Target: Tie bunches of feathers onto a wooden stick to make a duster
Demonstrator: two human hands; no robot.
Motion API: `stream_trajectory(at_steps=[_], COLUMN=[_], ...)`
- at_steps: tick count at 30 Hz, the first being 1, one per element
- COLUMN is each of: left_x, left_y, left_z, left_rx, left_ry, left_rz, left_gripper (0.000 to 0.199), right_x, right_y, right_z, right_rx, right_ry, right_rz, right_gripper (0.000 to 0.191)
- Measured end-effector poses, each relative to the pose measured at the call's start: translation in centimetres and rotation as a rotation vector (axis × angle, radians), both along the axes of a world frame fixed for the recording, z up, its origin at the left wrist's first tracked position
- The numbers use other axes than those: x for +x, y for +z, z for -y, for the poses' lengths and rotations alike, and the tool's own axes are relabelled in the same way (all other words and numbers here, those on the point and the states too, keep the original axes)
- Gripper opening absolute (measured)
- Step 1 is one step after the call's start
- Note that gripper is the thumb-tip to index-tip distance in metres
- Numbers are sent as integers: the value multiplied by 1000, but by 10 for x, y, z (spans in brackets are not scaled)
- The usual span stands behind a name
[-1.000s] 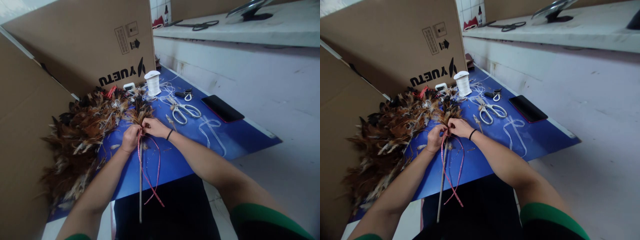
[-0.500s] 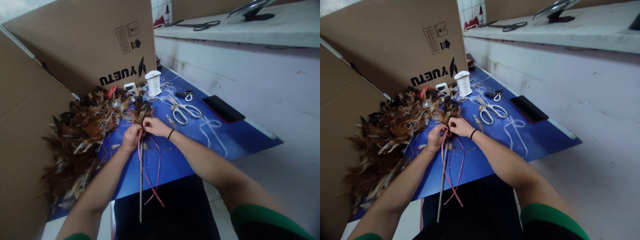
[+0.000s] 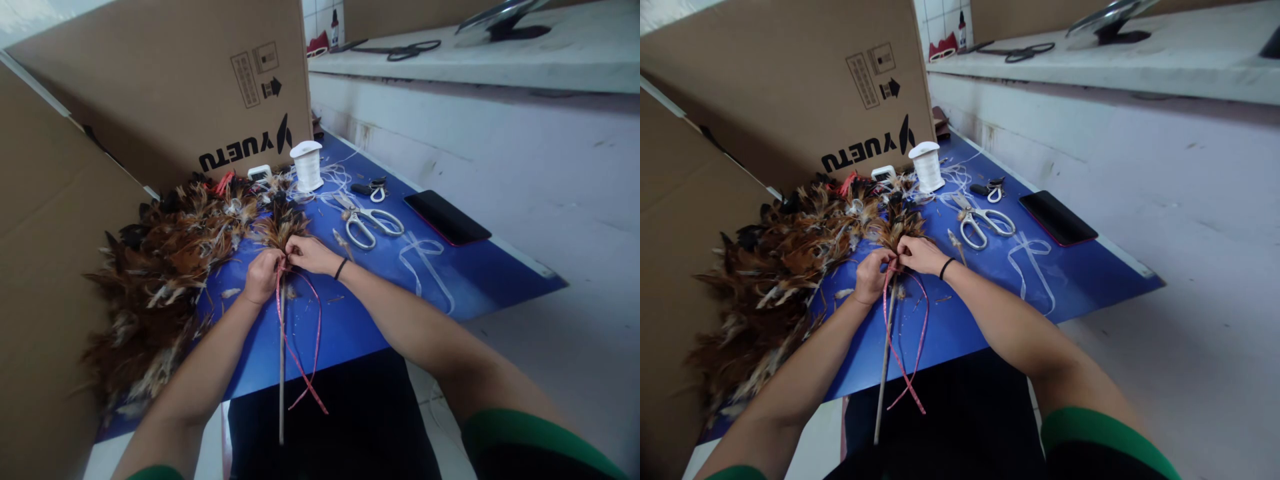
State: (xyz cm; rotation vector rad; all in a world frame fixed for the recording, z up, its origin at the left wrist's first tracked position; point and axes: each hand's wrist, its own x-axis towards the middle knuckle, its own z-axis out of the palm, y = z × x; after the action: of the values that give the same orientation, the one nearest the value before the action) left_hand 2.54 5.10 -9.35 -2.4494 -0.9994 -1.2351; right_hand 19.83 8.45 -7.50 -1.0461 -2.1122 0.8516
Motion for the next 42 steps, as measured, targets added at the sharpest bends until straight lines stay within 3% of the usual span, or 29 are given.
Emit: stream_trajectory(at_steps=[42], left_x=[-3], left_y=[-8], left_z=[-3], left_rx=[-56], left_ry=[40], left_rz=[29], left_gripper=[11], right_x=[0], right_y=[-3], right_z=[0], right_rx=[-3], right_ry=[18], right_rz=[-73], right_gripper=[15])
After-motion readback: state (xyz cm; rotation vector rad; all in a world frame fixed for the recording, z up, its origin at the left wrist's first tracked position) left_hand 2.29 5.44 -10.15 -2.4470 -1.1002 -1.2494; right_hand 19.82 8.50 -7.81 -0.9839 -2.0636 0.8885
